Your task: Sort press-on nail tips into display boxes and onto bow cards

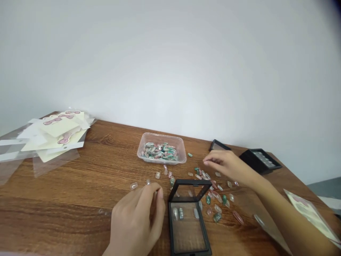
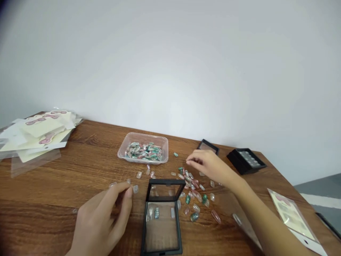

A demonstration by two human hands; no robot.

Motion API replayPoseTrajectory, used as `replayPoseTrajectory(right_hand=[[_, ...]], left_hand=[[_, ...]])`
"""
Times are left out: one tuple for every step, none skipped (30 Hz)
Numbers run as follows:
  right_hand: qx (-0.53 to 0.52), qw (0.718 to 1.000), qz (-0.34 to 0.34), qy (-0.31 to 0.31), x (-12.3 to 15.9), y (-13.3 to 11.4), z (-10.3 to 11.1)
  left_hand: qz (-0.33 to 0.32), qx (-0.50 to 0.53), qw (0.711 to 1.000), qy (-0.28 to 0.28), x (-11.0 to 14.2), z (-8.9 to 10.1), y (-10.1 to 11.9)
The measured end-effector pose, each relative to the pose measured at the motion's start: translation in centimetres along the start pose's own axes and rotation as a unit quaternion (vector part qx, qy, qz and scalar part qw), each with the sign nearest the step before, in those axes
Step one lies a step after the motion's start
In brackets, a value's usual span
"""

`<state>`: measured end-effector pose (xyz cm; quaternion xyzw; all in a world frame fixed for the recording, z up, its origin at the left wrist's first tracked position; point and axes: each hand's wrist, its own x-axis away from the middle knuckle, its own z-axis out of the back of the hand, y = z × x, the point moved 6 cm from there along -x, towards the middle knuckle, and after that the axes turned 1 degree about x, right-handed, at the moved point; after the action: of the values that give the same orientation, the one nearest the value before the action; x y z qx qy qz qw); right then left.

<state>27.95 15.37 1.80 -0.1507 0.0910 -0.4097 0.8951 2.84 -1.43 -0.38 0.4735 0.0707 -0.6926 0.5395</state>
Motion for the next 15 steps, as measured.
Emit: replayPoseTrajectory(right_hand=[[0.01, 1.0, 0.006, -0.004, 0.8, 0.2, -0.8], [0.018, 1.0, 0.011, -0.006, 1.5, 0.3, -1.5], [0.024, 1.0, 0.013, -0.006, 2.1, 0.4, -2.1], [0.028, 1.0, 0.012, -0.005, 2.7, 0.5, -2.6], [0.03, 0.999, 0.011, -0.004, 3.1, 0.5, -2.9], [0.03, 0.999, 0.009, -0.003, 3.6, 0.6, -3.2], [0.03, 1.0, 0.006, -0.002, 3.9, 0.6, -3.3], [0.029, 1.0, 0.004, -0.001, 4.2, 0.6, -3.3], [0.028, 1.0, 0.001, -0.002, 4.5, 0.6, -3.4], [0.026, 1.0, -0.002, -0.001, 4.7, 0.6, -3.3], [0.023, 1.0, -0.003, 0.002, 4.9, 0.6, -3.3], [0.019, 1.0, -0.003, 0.005, 5.0, 0.7, -3.3], [0.011, 1.0, -0.001, 0.009, 5.2, 0.8, -3.2], [0.002, 1.0, 0.001, 0.012, 5.3, 0.8, -3.2], [-0.009, 1.0, 0.0, 0.014, 5.4, 1.0, -3.2]], left_hand=[[0.0, -0.007, 1.0, -0.004, 0.0, -0.1, 0.0], [0.001, -0.014, 1.0, -0.008, 0.0, -0.2, 0.0], [0.002, -0.021, 1.0, -0.012, 0.1, -0.2, 0.0], [0.004, -0.027, 1.0, -0.015, 0.1, -0.3, 0.0], [0.009, -0.031, 0.999, -0.02, 0.1, -0.4, -0.1], [0.014, -0.034, 0.999, -0.025, 0.1, -0.4, -0.1], [0.018, -0.036, 0.999, -0.029, 0.2, -0.4, -0.2], [0.022, -0.039, 0.998, -0.034, 0.3, -0.5, -0.3], [0.025, -0.043, 0.998, -0.04, 0.3, -0.5, -0.5], [0.027, -0.048, 0.997, -0.045, 0.4, -0.6, -0.6], [0.028, -0.056, 0.997, -0.05, 0.4, -0.6, -0.7], [0.027, -0.065, 0.996, -0.057, 0.5, -0.7, -0.7], [0.026, -0.075, 0.995, -0.063, 0.5, -0.8, -0.8], [0.027, -0.085, 0.994, -0.07, 0.5, -0.9, -0.9], [0.027, -0.095, 0.992, -0.076, 0.5, -1.0, -1.0]])
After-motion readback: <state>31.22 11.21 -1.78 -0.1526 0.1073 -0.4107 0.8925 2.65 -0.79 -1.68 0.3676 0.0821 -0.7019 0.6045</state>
